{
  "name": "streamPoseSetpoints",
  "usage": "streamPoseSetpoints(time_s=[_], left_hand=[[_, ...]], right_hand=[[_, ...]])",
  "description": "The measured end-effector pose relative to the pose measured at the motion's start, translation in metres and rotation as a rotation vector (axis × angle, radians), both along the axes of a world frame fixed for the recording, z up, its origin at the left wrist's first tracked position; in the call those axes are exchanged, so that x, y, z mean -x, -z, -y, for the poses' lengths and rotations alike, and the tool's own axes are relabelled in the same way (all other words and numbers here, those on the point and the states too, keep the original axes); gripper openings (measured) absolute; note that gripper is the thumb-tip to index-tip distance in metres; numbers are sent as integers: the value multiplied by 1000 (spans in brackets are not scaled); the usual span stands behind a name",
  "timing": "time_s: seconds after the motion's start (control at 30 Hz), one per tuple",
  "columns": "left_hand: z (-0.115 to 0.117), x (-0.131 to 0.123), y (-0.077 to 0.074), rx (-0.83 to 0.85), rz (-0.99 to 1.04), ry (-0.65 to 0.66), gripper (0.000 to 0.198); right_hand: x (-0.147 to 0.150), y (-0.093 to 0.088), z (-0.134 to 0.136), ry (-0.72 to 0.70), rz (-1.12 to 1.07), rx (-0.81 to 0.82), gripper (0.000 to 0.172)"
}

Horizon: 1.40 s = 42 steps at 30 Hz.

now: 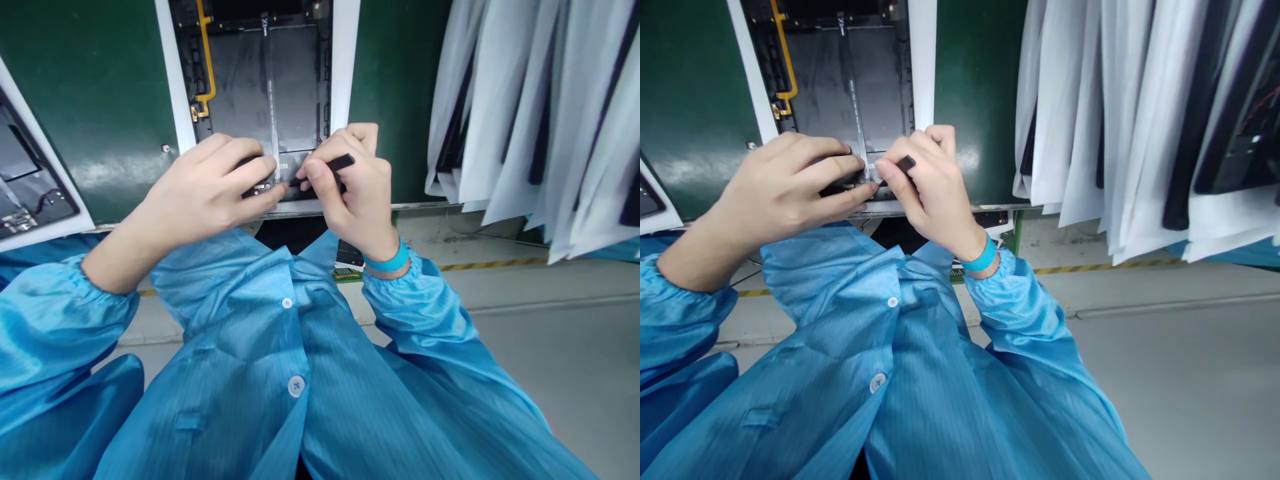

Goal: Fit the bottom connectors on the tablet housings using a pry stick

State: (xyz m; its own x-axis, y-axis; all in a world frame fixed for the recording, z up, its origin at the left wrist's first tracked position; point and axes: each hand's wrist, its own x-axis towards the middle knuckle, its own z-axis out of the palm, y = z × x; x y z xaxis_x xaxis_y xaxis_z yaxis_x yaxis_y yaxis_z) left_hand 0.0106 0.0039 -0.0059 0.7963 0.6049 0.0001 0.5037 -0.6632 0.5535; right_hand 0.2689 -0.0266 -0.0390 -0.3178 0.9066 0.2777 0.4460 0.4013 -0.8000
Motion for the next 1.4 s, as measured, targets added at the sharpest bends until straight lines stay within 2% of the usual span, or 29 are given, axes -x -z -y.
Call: streamPoseSetpoints(time_s=[0.17, 0.3, 0.47, 0.67, 0.8, 0.97, 1.27, 1.4], left_hand=[[1, 2, 3, -60, -32, 11, 38], [3, 2, 5, -92, -19, -17, 31], [3, 5, 8, -210, -53, 24, 30], [-7, 0, -3, -106, -85, 53, 39], [-14, 0, -9, -119, -112, 105, 47], [-14, 3, -4, -258, -97, 144, 51], [-14, 2, -6, -222, -137, 145, 56], [-13, 5, -4, -291, -164, 149, 54]], right_hand=[[0, 1, 0, -5, 39, -65, 41], [1, 0, -3, -33, 70, -95, 44], [1, 1, -6, -80, 95, -131, 48], [1, 2, -5, -81, 98, -122, 47], [1, -1, -4, -58, 70, -72, 44], [2, -2, -4, -42, 53, -74, 44], [1, -1, -6, -71, 54, -63, 43], [2, -4, -6, -63, 52, -119, 38]])
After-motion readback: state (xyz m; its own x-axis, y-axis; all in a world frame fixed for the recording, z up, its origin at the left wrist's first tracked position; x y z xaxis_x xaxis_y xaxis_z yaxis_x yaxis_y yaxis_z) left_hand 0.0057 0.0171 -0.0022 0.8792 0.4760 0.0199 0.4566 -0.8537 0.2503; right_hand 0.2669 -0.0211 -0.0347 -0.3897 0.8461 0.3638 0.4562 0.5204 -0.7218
